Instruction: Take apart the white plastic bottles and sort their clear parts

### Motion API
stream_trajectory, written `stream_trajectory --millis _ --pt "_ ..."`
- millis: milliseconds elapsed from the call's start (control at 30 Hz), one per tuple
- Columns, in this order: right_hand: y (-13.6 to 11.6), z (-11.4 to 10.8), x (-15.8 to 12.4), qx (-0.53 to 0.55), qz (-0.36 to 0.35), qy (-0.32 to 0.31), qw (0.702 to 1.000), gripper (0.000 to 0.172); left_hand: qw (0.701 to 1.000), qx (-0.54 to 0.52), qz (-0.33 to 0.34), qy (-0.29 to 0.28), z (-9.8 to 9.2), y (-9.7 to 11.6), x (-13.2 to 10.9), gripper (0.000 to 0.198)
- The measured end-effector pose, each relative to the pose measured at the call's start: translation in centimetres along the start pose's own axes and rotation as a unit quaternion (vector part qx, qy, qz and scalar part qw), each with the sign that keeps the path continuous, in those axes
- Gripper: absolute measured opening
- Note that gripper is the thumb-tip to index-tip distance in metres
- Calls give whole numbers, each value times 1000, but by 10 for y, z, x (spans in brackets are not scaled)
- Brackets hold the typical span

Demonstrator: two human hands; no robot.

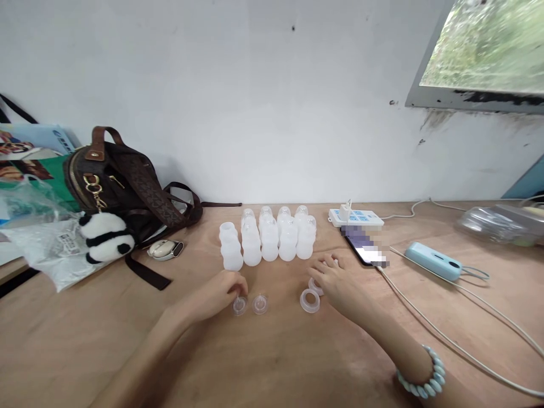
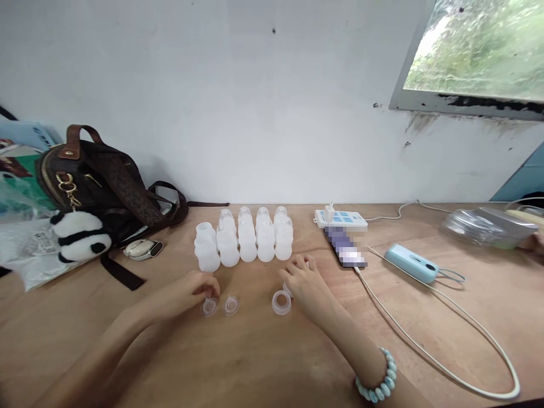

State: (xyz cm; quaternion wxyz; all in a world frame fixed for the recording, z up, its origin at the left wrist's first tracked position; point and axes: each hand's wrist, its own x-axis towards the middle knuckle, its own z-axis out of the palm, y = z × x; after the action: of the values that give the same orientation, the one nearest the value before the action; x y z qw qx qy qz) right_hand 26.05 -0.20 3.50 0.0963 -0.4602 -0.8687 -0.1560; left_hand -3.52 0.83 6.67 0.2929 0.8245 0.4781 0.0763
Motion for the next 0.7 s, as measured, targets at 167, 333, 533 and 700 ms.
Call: stream_trajectory --millis 167,333,533,700 --pt "-3 -3 1 43 -8 59 997 28 960 102 26 260 -7 20 2 26" --pt "-7 -8 2 108 -23 157 981 31 854 312 19 416 -19 28 25 44" --pt "-10 -15 3 147 -29 243 958 26 870 336 1 359 -20 19 51 51" --pt "-11 -21 2 205 -19 279 938 25 875 262 73 400 -23 39 28 47"
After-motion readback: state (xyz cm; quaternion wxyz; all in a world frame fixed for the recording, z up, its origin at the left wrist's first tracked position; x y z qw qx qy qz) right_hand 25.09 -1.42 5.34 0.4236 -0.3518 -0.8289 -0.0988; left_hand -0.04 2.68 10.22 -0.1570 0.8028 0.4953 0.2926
